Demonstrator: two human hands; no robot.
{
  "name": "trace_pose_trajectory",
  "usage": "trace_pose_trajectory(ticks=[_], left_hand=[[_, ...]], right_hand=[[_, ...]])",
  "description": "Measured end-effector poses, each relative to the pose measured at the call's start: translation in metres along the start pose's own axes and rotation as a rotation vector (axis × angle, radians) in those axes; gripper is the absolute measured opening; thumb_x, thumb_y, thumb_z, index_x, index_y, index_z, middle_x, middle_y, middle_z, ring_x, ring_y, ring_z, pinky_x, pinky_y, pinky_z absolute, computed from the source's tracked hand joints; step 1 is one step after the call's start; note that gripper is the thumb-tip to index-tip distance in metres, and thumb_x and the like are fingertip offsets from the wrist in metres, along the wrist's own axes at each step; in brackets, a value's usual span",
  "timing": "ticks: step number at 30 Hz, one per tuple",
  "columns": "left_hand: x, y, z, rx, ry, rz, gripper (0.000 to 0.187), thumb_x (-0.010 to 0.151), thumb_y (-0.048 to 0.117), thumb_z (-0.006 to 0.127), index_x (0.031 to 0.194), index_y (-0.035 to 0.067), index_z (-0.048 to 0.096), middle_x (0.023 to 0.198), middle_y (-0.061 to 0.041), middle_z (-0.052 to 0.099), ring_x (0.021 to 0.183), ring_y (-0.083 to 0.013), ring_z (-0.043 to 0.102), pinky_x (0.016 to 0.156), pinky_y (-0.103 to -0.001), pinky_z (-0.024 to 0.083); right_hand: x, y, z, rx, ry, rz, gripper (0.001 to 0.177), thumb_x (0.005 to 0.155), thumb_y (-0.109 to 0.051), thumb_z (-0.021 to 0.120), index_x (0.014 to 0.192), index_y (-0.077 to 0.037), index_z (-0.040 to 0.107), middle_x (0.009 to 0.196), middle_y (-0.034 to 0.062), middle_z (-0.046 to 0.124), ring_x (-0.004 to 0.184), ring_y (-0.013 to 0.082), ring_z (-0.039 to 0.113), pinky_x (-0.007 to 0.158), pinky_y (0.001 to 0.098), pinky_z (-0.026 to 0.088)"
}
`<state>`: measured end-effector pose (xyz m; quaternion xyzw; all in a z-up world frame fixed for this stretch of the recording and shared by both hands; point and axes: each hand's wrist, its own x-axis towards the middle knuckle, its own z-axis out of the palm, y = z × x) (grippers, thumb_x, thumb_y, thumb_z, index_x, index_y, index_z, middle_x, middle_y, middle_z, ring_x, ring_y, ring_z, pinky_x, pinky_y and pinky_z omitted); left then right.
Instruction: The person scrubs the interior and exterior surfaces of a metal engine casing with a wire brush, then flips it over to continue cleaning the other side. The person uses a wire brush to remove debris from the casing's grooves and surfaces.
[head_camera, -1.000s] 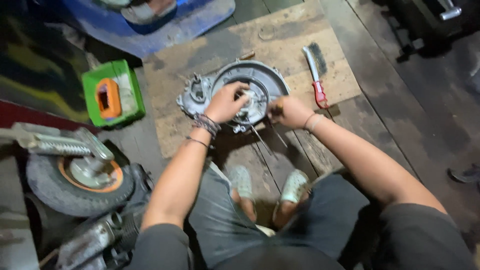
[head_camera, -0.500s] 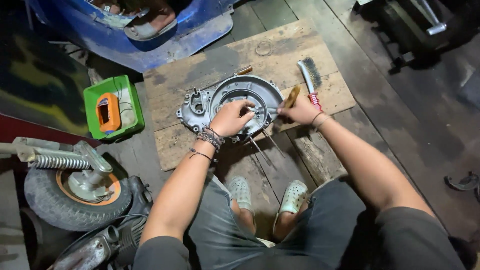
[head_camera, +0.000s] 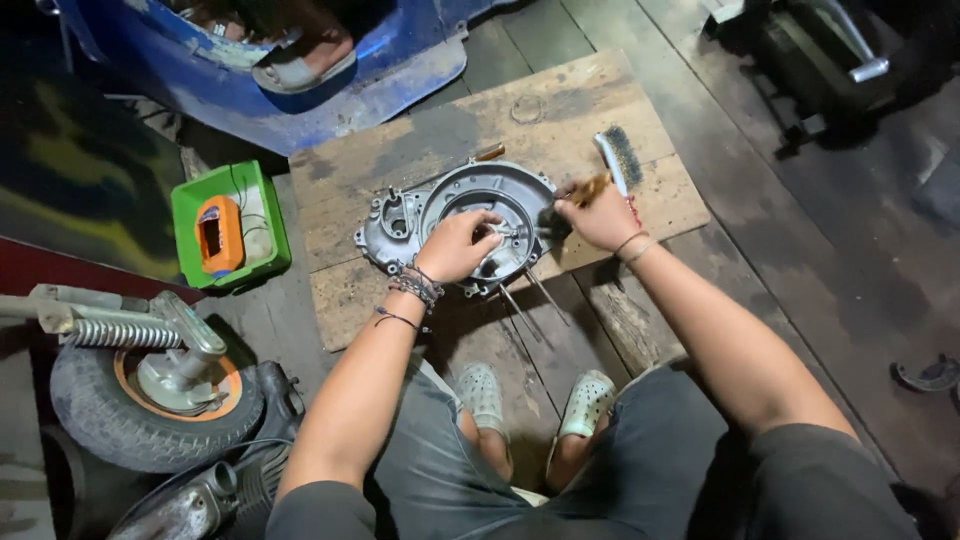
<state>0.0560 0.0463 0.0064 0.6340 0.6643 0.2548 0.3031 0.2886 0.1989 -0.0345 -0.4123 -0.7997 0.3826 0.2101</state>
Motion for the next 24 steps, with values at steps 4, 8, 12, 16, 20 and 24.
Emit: trace_pose_trajectory(ticks=[4,8,12,16,20,24], left_hand=[[0.003,-0.011,0.002,0.031,-0.040,-0.005,0.034,0.095,0.030,0.066,0.127,0.017,0.070,0.104,-0.014,0.077,0.105,-0.0364,0.072,0.093,-0.048,0.056],[0.005,-0.010,0.002,0.009,-0.037,-0.047,0.035,0.095,0.031,0.065,0.127,0.017,0.070,0.104,-0.012,0.078,0.104,-0.0346,0.072,0.092,-0.047,0.057],[0.004,-0.016,0.005,0.050,-0.039,-0.011,0.034,0.095,0.029,0.065,0.126,0.018,0.071,0.104,-0.010,0.078,0.106,-0.0343,0.072,0.093,-0.047,0.056],[0.000,-0.008,0.002,0.060,-0.023,-0.020,0.034,0.095,0.031,0.065,0.126,0.018,0.071,0.107,-0.010,0.078,0.109,-0.0343,0.071,0.096,-0.048,0.055],[-0.003,-0.008,0.002,0.052,-0.005,-0.001,0.035,0.095,0.030,0.065,0.126,0.017,0.071,0.111,-0.014,0.077,0.111,-0.0379,0.070,0.099,-0.050,0.053],[-0.008,-0.006,-0.002,0.020,0.012,-0.003,0.035,0.093,0.028,0.067,0.125,0.015,0.071,0.104,-0.015,0.077,0.106,-0.0382,0.071,0.094,-0.049,0.055]], right_hand=[[-0.011,0.015,0.015,0.024,-0.095,0.077,0.031,0.079,-0.021,0.083,0.107,-0.009,0.076,0.091,0.0178,0.076,0.093,0.0323,0.075,0.080,0.0415,0.060],[-0.005,-0.007,0.000,-0.093,-0.088,0.117,0.023,0.082,-0.030,0.071,0.094,-0.011,0.076,0.085,0.0137,0.076,0.088,0.0318,0.073,0.079,0.0453,0.057],[-0.024,-0.012,0.012,-0.469,-0.235,0.067,0.037,0.089,-0.041,0.069,0.118,-0.018,0.068,0.107,0.0140,0.078,0.109,0.0367,0.072,0.094,0.0488,0.056],[-0.009,-0.008,0.010,-0.482,-0.274,0.164,0.049,0.088,-0.054,0.063,0.110,-0.013,0.076,0.109,0.0189,0.077,0.114,0.0415,0.069,0.096,0.0551,0.054],[-0.016,0.003,0.010,-0.593,-0.213,0.027,0.034,0.090,-0.046,0.063,0.114,-0.024,0.067,0.096,0.0133,0.077,0.105,0.0382,0.072,0.091,0.0502,0.056],[-0.010,-0.010,0.005,-0.096,-0.117,-0.142,0.011,0.078,-0.015,0.071,0.077,-0.006,0.077,0.067,0.0191,0.071,0.079,0.0354,0.074,0.075,0.0423,0.056]])
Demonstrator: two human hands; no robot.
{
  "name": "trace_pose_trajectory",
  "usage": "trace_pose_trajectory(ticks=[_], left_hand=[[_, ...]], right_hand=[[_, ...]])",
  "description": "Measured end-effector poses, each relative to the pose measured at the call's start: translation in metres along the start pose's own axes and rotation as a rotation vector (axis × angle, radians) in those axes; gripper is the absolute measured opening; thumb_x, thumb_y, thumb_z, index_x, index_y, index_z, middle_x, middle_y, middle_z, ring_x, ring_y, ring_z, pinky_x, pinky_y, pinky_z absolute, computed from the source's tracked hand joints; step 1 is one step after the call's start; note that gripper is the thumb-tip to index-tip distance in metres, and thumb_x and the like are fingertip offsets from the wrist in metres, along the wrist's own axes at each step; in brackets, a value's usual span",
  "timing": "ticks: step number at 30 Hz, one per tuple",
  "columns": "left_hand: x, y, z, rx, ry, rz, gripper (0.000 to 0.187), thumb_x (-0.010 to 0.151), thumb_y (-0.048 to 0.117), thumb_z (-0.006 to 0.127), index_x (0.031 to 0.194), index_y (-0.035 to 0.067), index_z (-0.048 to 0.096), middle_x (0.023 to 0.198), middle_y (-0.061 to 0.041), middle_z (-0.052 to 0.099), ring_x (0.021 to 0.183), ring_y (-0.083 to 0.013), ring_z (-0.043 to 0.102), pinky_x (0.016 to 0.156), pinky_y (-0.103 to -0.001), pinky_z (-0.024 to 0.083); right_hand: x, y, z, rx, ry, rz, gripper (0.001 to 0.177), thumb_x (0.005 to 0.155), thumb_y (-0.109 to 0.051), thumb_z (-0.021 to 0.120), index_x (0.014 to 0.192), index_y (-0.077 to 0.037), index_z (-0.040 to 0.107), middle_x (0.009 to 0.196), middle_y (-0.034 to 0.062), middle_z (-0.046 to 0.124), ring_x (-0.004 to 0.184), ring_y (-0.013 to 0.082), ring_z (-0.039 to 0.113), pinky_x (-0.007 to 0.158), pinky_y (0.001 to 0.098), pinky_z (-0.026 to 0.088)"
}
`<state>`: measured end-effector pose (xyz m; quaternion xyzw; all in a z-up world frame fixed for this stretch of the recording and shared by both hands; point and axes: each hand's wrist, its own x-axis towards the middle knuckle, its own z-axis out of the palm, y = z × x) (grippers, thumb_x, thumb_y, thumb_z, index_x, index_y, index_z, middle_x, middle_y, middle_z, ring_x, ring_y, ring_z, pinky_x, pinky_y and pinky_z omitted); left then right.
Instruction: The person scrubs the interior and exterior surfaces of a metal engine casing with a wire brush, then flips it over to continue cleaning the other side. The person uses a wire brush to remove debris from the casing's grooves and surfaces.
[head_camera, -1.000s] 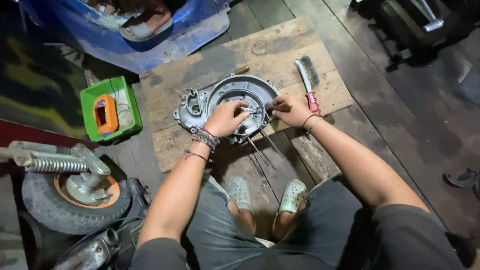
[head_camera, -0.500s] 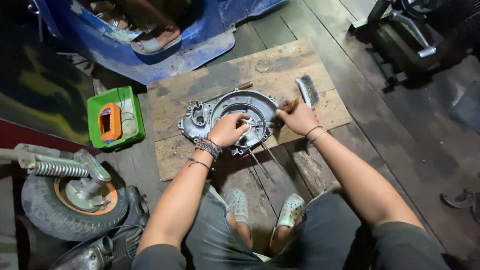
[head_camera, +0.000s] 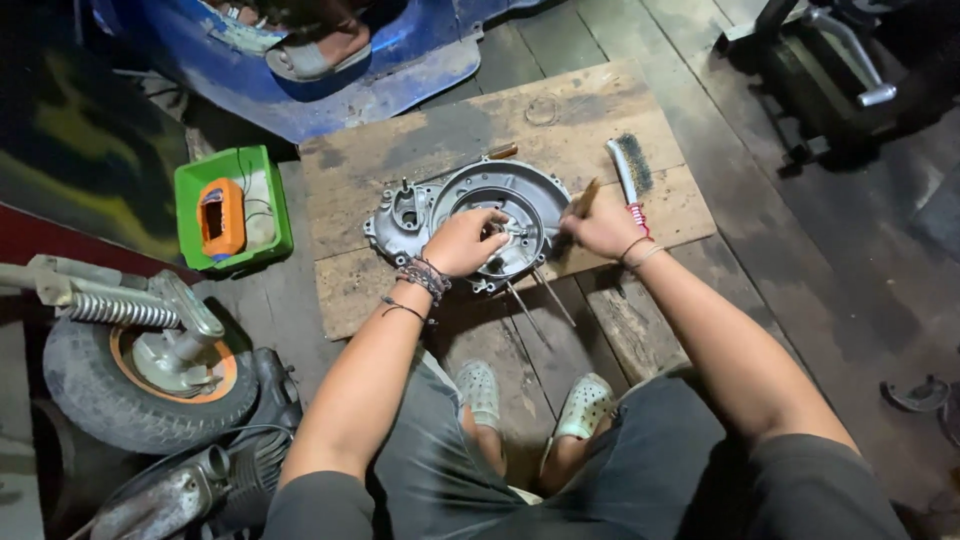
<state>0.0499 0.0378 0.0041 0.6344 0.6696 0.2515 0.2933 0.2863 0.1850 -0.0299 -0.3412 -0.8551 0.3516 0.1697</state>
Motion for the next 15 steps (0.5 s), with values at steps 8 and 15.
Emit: trace_pose_trajectory(ticks=[8,15], left_hand=[[0.002,-0.010,-0.007,-0.046,0.003,-0.008,0.037,0.095,0.029,0.065,0.129,0.013,0.068,0.110,-0.018,0.076,0.109,-0.0401,0.070,0.096,-0.051,0.054],[-0.010,-0.007,-0.025,-0.092,0.054,-0.048,0.038,0.097,0.031,0.065,0.131,0.014,0.068,0.110,-0.018,0.076,0.107,-0.0371,0.072,0.093,-0.049,0.056]], right_hand=[[0.010,0.001,0.005,-0.273,-0.141,0.332,0.046,0.084,-0.051,0.070,0.107,-0.011,0.074,0.105,0.0191,0.077,0.111,0.0424,0.069,0.092,0.0569,0.053],[-0.002,-0.018,0.017,-0.156,-0.143,0.345,0.028,0.085,-0.030,0.072,0.106,-0.013,0.076,0.103,0.0191,0.078,0.112,0.0423,0.069,0.096,0.0546,0.053]])
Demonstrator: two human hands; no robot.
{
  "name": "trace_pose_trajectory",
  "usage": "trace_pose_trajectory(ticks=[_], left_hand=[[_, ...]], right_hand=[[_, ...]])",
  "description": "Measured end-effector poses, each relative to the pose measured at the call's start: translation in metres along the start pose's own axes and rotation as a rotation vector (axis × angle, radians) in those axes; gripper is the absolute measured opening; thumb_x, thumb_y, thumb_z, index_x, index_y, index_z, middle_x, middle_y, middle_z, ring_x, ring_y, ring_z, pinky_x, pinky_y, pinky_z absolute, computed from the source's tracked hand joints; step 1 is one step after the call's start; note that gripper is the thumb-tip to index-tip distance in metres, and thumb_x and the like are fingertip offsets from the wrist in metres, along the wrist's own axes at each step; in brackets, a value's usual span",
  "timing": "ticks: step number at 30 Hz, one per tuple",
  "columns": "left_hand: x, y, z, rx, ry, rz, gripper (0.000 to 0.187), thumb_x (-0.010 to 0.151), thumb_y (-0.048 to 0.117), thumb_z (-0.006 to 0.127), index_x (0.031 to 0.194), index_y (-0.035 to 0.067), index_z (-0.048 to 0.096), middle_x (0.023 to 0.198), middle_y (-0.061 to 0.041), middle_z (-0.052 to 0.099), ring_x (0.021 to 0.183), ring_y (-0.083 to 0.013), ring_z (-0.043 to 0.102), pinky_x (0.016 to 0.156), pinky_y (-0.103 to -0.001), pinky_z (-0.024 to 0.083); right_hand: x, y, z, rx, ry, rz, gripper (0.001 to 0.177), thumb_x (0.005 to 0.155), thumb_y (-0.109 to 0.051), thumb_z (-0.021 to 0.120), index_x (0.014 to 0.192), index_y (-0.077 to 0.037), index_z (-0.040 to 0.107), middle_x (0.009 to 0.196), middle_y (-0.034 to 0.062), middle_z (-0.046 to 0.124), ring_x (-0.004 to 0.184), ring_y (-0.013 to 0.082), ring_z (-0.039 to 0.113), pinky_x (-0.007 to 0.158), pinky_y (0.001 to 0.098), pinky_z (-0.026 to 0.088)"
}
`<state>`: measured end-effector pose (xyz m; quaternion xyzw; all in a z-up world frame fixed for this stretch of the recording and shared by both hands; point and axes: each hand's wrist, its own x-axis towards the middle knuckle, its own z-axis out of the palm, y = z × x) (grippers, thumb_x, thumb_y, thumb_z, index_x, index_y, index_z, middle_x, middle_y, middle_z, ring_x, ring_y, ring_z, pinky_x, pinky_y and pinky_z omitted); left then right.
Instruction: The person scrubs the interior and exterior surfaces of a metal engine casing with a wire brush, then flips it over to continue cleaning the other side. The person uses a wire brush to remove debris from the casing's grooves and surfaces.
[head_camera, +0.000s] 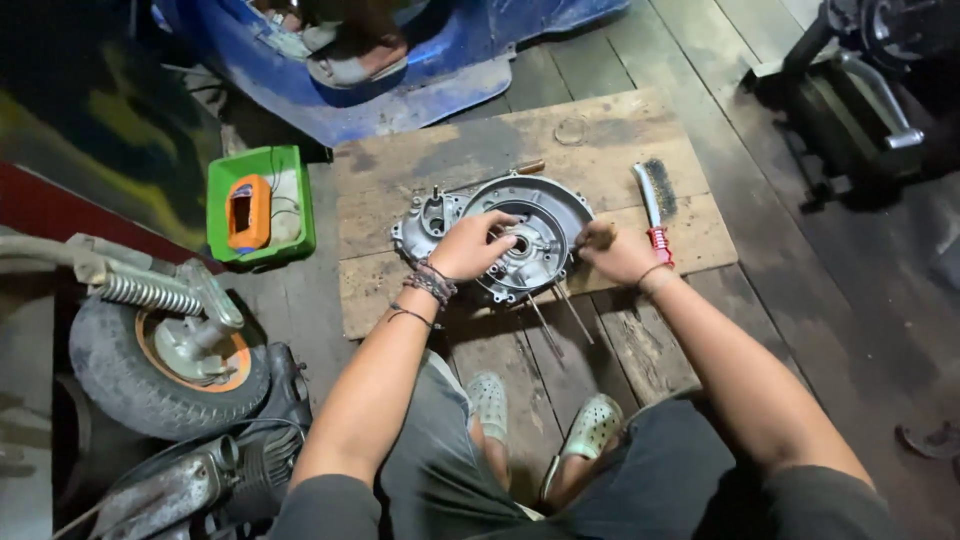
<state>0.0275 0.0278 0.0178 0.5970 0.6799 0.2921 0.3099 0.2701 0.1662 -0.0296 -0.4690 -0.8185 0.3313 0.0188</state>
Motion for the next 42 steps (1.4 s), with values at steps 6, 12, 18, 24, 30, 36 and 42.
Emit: trace_pose_trajectory(ticks=[6,12,18,24,30,36,42], left_hand=[[-0.003,0.002,-0.004,-0.025,0.014,0.013,0.037,0.095,0.028,0.067,0.130,0.014,0.068,0.107,-0.017,0.077,0.104,-0.0371,0.073,0.090,-0.047,0.058],[-0.003,-0.001,0.002,0.032,-0.024,-0.022,0.037,0.095,0.033,0.066,0.129,0.020,0.069,0.106,-0.013,0.078,0.104,-0.0324,0.074,0.090,-0.046,0.057],[-0.001,-0.005,0.005,0.035,-0.042,-0.021,0.037,0.095,0.032,0.067,0.129,0.019,0.069,0.106,-0.014,0.077,0.104,-0.0346,0.073,0.091,-0.046,0.057],[0.002,-0.001,0.007,0.019,-0.045,-0.047,0.037,0.096,0.033,0.066,0.130,0.018,0.069,0.106,-0.013,0.078,0.103,-0.0317,0.074,0.090,-0.044,0.057],[0.005,-0.003,0.009,0.016,-0.057,-0.009,0.038,0.097,0.031,0.067,0.130,0.014,0.069,0.110,-0.018,0.076,0.106,-0.0378,0.072,0.092,-0.047,0.057],[-0.005,0.019,0.001,-0.013,-0.065,0.010,0.037,0.098,0.029,0.064,0.130,0.009,0.068,0.109,-0.022,0.076,0.106,-0.0409,0.072,0.091,-0.049,0.057],[0.003,-0.008,-0.003,-0.113,0.115,0.095,0.033,0.096,0.022,0.068,0.125,0.008,0.070,0.112,-0.021,0.074,0.105,-0.0390,0.072,0.088,-0.044,0.060]], right_hand=[[0.008,0.016,-0.019,0.043,0.147,0.094,0.026,0.089,-0.041,0.069,0.113,-0.033,0.073,0.104,0.0057,0.077,0.112,0.0299,0.070,0.097,0.0440,0.053],[0.027,0.038,-0.011,0.422,-0.012,-0.002,0.014,0.084,-0.013,0.068,0.093,-0.005,0.075,0.069,0.0140,0.070,0.060,0.0221,0.071,0.048,0.0289,0.055],[-0.001,0.025,-0.002,-0.046,0.028,-0.070,0.034,0.086,-0.029,0.074,0.118,-0.022,0.074,0.100,0.0117,0.079,0.107,0.0321,0.072,0.092,0.0442,0.057],[0.009,0.008,-0.029,-0.074,0.166,0.025,0.029,0.088,-0.042,0.065,0.110,-0.027,0.078,0.100,0.0090,0.078,0.108,0.0374,0.070,0.095,0.0533,0.054],[0.036,0.040,-0.005,-0.110,0.002,0.040,0.038,0.087,-0.053,0.063,0.106,-0.024,0.077,0.102,0.0084,0.079,0.111,0.0379,0.070,0.098,0.0516,0.054],[0.029,0.043,0.015,-0.311,-0.049,-0.052,0.035,0.088,-0.039,0.064,0.117,-0.022,0.072,0.112,0.0127,0.078,0.116,0.0380,0.069,0.101,0.0497,0.054],[0.027,-0.001,-0.020,-0.173,0.193,-0.080,0.036,0.092,-0.048,0.063,0.116,-0.024,0.074,0.099,0.0120,0.078,0.105,0.0389,0.071,0.092,0.0531,0.055]])
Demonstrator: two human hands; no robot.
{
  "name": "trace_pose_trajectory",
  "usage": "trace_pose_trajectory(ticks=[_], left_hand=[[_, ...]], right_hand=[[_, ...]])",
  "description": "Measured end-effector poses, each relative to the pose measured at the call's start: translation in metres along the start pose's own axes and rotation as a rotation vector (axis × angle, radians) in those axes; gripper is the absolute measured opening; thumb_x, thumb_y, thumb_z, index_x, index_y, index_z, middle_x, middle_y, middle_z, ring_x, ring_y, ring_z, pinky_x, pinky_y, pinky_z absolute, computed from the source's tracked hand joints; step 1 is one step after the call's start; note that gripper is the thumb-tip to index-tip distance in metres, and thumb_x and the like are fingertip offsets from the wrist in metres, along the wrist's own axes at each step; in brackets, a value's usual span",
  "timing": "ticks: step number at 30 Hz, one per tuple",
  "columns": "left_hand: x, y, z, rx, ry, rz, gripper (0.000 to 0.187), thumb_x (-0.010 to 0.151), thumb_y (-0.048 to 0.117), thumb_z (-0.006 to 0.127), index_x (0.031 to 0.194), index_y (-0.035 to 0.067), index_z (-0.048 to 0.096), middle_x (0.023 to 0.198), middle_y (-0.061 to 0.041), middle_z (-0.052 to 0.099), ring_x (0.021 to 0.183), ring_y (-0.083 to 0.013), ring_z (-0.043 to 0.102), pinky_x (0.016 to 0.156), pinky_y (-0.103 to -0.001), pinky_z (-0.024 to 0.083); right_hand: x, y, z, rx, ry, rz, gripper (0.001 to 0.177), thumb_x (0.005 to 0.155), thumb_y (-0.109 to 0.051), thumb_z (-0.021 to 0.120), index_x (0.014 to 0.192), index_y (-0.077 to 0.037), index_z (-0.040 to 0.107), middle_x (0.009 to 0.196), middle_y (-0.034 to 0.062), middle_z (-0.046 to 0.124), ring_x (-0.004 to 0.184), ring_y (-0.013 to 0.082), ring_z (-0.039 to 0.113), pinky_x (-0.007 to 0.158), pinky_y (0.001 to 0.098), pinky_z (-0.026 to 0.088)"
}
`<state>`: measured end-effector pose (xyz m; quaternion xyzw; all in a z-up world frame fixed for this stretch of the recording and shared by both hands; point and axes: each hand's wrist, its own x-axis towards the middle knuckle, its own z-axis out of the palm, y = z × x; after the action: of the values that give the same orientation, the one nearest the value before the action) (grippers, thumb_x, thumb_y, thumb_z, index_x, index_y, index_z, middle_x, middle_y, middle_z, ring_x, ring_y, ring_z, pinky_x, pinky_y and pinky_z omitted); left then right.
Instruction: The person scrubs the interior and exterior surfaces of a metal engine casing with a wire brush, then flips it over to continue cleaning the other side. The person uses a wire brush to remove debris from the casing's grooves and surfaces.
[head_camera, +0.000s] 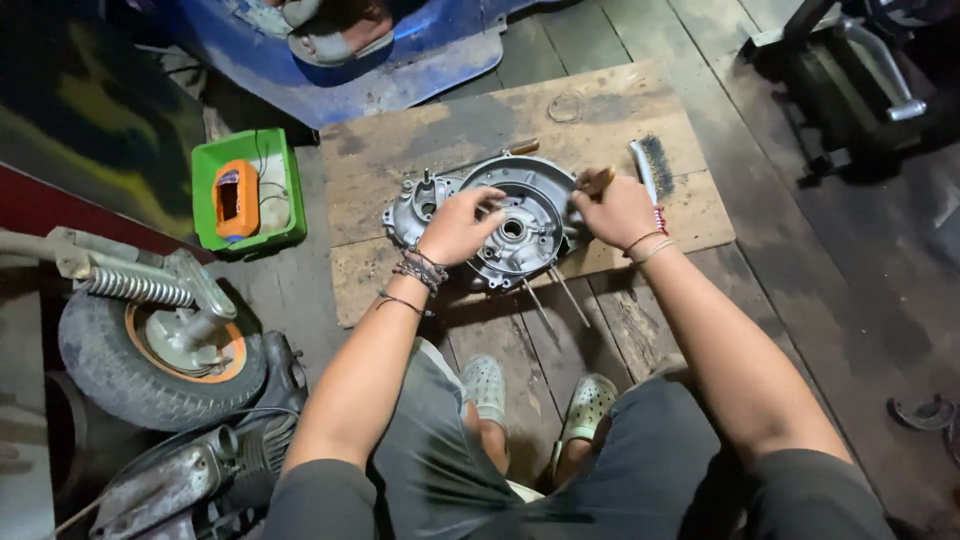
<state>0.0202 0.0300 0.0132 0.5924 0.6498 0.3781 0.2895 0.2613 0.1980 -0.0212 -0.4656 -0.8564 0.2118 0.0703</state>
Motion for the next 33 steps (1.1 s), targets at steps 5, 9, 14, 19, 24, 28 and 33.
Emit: trace_pose_trajectory(ticks=[5,9,14,19,24,28,33], left_hand=[[-0.001,-0.017,-0.013,-0.025,0.366,-0.009,0.029,0.095,0.019,0.071,0.123,0.011,0.070,0.109,-0.017,0.070,0.099,-0.0364,0.072,0.081,-0.041,0.062],[-0.012,-0.021,-0.024,-0.114,0.483,-0.051,0.026,0.098,0.020,0.069,0.122,0.009,0.068,0.109,-0.016,0.070,0.100,-0.0361,0.073,0.081,-0.040,0.062],[-0.019,-0.027,-0.033,-0.164,0.526,-0.057,0.025,0.096,0.015,0.071,0.120,0.010,0.069,0.106,-0.016,0.070,0.100,-0.0375,0.073,0.081,-0.041,0.063],[-0.025,-0.037,-0.032,-0.188,0.489,-0.081,0.026,0.095,0.015,0.072,0.121,0.011,0.070,0.107,-0.017,0.071,0.101,-0.0368,0.073,0.081,-0.042,0.063],[-0.016,-0.048,-0.020,-0.156,0.379,-0.136,0.025,0.096,0.017,0.072,0.120,0.012,0.071,0.108,-0.013,0.073,0.096,-0.0306,0.075,0.079,-0.038,0.063],[-0.019,-0.038,-0.021,-0.141,0.330,-0.135,0.025,0.095,0.020,0.073,0.120,0.014,0.072,0.108,-0.010,0.074,0.096,-0.0301,0.075,0.078,-0.037,0.064],[-0.013,-0.038,-0.022,-0.094,0.313,-0.125,0.024,0.094,0.019,0.073,0.117,0.013,0.073,0.105,-0.011,0.074,0.093,-0.0296,0.076,0.075,-0.036,0.064]], right_hand=[[-0.020,-0.066,0.000,0.337,0.057,-0.299,0.026,0.094,-0.030,0.066,0.117,-0.022,0.073,0.104,0.0132,0.076,0.108,0.0383,0.069,0.091,0.0494,0.056],[-0.002,-0.087,0.032,0.269,-0.034,-0.535,0.034,0.100,-0.024,0.059,0.129,-0.009,0.064,0.109,0.0237,0.073,0.104,0.0506,0.066,0.086,0.0618,0.053],[0.030,-0.085,0.029,0.243,-0.116,-0.421,0.028,0.092,-0.031,0.066,0.107,-0.010,0.077,0.099,0.0188,0.077,0.104,0.0467,0.068,0.089,0.0593,0.054],[0.046,-0.086,0.023,-0.109,0.042,-0.319,0.026,0.090,-0.046,0.062,0.095,-0.024,0.076,0.082,0.0098,0.076,0.090,0.0408,0.072,0.081,0.0546,0.058],[0.060,-0.069,0.059,-0.191,-0.149,-0.466,0.025,0.088,-0.035,0.066,0.111,-0.029,0.076,0.099,0.0085,0.078,0.101,0.0362,0.073,0.089,0.0492,0.059],[0.063,-0.050,0.031,-0.229,-0.236,-0.331,0.027,0.088,-0.045,0.064,0.107,-0.030,0.077,0.100,0.0082,0.078,0.103,0.0383,0.072,0.088,0.0507,0.059],[0.046,-0.079,0.010,-0.335,-0.165,-0.366,0.021,0.083,-0.036,0.064,0.097,-0.027,0.078,0.091,0.0072,0.077,0.093,0.0378,0.074,0.081,0.0515,0.060]])
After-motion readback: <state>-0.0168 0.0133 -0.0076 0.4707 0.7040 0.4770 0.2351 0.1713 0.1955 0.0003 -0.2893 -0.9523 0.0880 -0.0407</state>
